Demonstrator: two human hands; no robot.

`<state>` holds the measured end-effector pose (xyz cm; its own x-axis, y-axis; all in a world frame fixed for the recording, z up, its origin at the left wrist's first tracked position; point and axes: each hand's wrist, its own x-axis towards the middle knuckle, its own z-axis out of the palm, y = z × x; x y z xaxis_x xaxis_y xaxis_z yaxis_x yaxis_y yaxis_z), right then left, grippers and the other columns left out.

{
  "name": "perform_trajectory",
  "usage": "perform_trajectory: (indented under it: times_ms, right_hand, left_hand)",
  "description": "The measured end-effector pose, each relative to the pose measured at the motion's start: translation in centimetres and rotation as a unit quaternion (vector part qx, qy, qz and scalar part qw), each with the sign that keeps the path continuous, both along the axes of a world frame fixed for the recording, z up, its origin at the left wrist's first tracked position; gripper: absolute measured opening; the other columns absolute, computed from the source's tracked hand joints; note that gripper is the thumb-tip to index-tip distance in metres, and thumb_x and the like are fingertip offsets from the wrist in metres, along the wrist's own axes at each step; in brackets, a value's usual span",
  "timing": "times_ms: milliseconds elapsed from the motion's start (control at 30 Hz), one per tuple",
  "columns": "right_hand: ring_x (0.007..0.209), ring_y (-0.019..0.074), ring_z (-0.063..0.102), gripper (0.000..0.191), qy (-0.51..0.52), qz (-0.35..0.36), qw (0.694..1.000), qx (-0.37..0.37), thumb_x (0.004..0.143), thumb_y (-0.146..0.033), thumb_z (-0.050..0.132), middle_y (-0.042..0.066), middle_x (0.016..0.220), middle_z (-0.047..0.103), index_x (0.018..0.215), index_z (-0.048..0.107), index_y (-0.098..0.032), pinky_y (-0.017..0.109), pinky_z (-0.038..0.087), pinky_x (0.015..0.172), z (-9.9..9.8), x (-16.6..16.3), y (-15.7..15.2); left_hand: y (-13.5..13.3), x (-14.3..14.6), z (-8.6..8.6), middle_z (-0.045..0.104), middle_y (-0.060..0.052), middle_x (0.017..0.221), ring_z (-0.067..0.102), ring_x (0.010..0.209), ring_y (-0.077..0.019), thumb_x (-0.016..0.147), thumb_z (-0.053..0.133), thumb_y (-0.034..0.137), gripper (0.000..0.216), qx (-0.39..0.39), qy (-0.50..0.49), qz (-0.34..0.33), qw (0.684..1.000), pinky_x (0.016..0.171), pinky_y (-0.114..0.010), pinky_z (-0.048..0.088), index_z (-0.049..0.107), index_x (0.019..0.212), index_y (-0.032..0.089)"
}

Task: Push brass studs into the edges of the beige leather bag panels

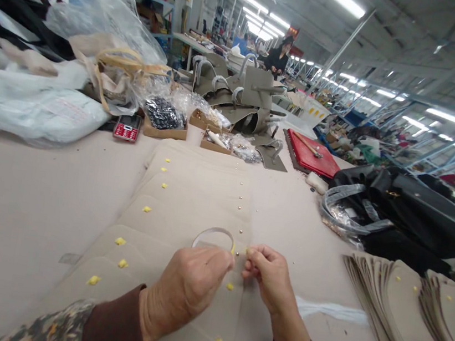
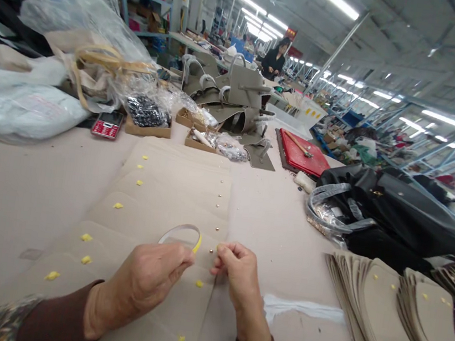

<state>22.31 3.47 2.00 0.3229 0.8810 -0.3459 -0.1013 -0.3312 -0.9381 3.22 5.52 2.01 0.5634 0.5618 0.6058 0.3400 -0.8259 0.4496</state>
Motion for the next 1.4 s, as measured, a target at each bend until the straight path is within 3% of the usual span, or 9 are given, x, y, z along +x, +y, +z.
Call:
perform_trajectory:
  times_ms: [167, 267, 567, 667, 800, 900, 967, 1200, 1400]
  right_hand:
    - [0.044, 0.0106, 0.059, 0.043, -0.071, 0.066, 0.994, -0.056, 0.058, -0.052, 0.081, 0.001, 0.053, 0.064, 0.065, 0.066, -0.012, 0.022, 0.051, 0.047, -1.0, 1.7, 0.1]
    - [0.043, 0.0102, 0.058, 0.042, -0.104, 0.079, 0.990, -0.056, 0.061, -0.053, 0.078, 0.000, 0.052, 0.063, 0.065, 0.065, -0.013, 0.021, 0.050, 0.046, -1.7, 1.4, 0.1]
    - [0.041, 0.0091, 0.052, 0.024, -0.264, 0.120, 0.956, -0.047, 0.076, -0.037, 0.062, -0.004, 0.050, 0.055, 0.063, 0.060, -0.016, 0.019, 0.046, 0.040, -1.8, 0.5, 0.8]
    - [0.040, 0.0096, 0.050, 0.018, -0.308, 0.134, 0.941, -0.049, 0.077, -0.034, 0.060, -0.004, 0.048, 0.054, 0.071, 0.064, -0.017, 0.020, 0.045, 0.039, -1.6, 0.4, 1.0]
    - [0.036, 0.0117, 0.050, 0.031, -0.257, 0.102, 0.960, -0.051, 0.074, -0.040, 0.066, -0.008, 0.046, 0.053, 0.095, 0.059, -0.019, 0.019, 0.039, 0.032, -1.7, 0.8, 0.6]
    - [0.041, 0.0107, 0.052, 0.031, -0.198, 0.081, 0.977, -0.023, 0.076, -0.047, 0.066, -0.004, 0.052, 0.058, 0.082, 0.059, -0.018, 0.021, 0.044, 0.038, -2.1, 1.4, -0.4]
    - [0.045, 0.0112, 0.055, 0.032, -0.214, 0.089, 0.973, 0.004, 0.079, -0.048, 0.064, -0.001, 0.056, 0.061, 0.078, 0.064, -0.016, 0.022, 0.048, 0.046, -2.3, 1.5, -1.1]
    - [0.062, 0.0173, 0.062, 0.022, -0.448, 0.142, 0.880, 0.065, 0.085, -0.029, 0.056, 0.004, 0.068, 0.071, 0.075, 0.074, -0.019, 0.026, 0.046, 0.064, -1.5, 0.1, -0.5]
    - [0.059, 0.0138, 0.058, 0.020, -0.462, 0.192, 0.863, 0.072, 0.084, -0.024, 0.056, 0.000, 0.064, 0.068, 0.072, 0.070, -0.018, 0.023, 0.040, 0.058, -0.5, -0.2, 0.0]
  left_hand:
    - [0.8, 0.5, -1.8, 0.057, -0.003, 0.079, 0.053, 0.072, -0.0204, 0.092, 0.049, 0.012, 0.012, 0.001, 0.237, 0.041, 0.971, 0.060, -0.031, 0.045, 0.053, 0.083, 0.019]
    - [0.8, 0.9, -2.1, 0.057, -0.005, 0.086, 0.053, 0.079, -0.0232, 0.091, 0.052, 0.014, 0.006, -0.016, 0.287, 0.029, 0.957, 0.062, -0.033, 0.045, 0.054, 0.086, 0.018]
    - [0.4, 0.8, -2.0, 0.055, -0.006, 0.087, 0.050, 0.080, -0.0239, 0.091, 0.052, 0.016, 0.005, -0.025, 0.299, 0.026, 0.954, 0.061, -0.034, 0.045, 0.053, 0.088, 0.018]
    - [0.4, 0.8, -2.0, 0.055, -0.006, 0.085, 0.050, 0.080, -0.0235, 0.092, 0.049, 0.014, 0.007, -0.030, 0.299, 0.021, 0.953, 0.061, -0.033, 0.045, 0.054, 0.088, 0.018]
    - [0.4, 0.8, -2.1, 0.054, -0.007, 0.085, 0.050, 0.081, -0.0234, 0.092, 0.047, 0.011, 0.010, -0.030, 0.295, 0.026, 0.955, 0.061, -0.032, 0.044, 0.054, 0.089, 0.018]
    - [0.4, 0.7, -2.1, 0.054, -0.007, 0.084, 0.050, 0.081, -0.0238, 0.092, 0.047, 0.010, 0.012, -0.027, 0.296, 0.027, 0.954, 0.061, -0.032, 0.044, 0.055, 0.087, 0.018]
    - [0.4, 0.7, -2.1, 0.054, -0.007, 0.084, 0.050, 0.080, -0.0242, 0.091, 0.047, 0.010, 0.012, -0.023, 0.301, 0.024, 0.953, 0.061, -0.032, 0.044, 0.055, 0.086, 0.018]
    - [0.5, 0.6, -2.2, 0.056, -0.006, 0.086, 0.051, 0.080, -0.0246, 0.090, 0.049, 0.010, 0.010, -0.011, 0.294, 0.025, 0.955, 0.063, -0.035, 0.047, 0.054, 0.090, 0.018]
    - [0.8, 0.4, -1.2, 0.056, -0.006, 0.083, 0.052, 0.080, -0.0237, 0.085, 0.043, 0.000, 0.021, -0.025, 0.277, 0.037, 0.960, 0.066, -0.034, 0.047, 0.054, 0.087, 0.018]
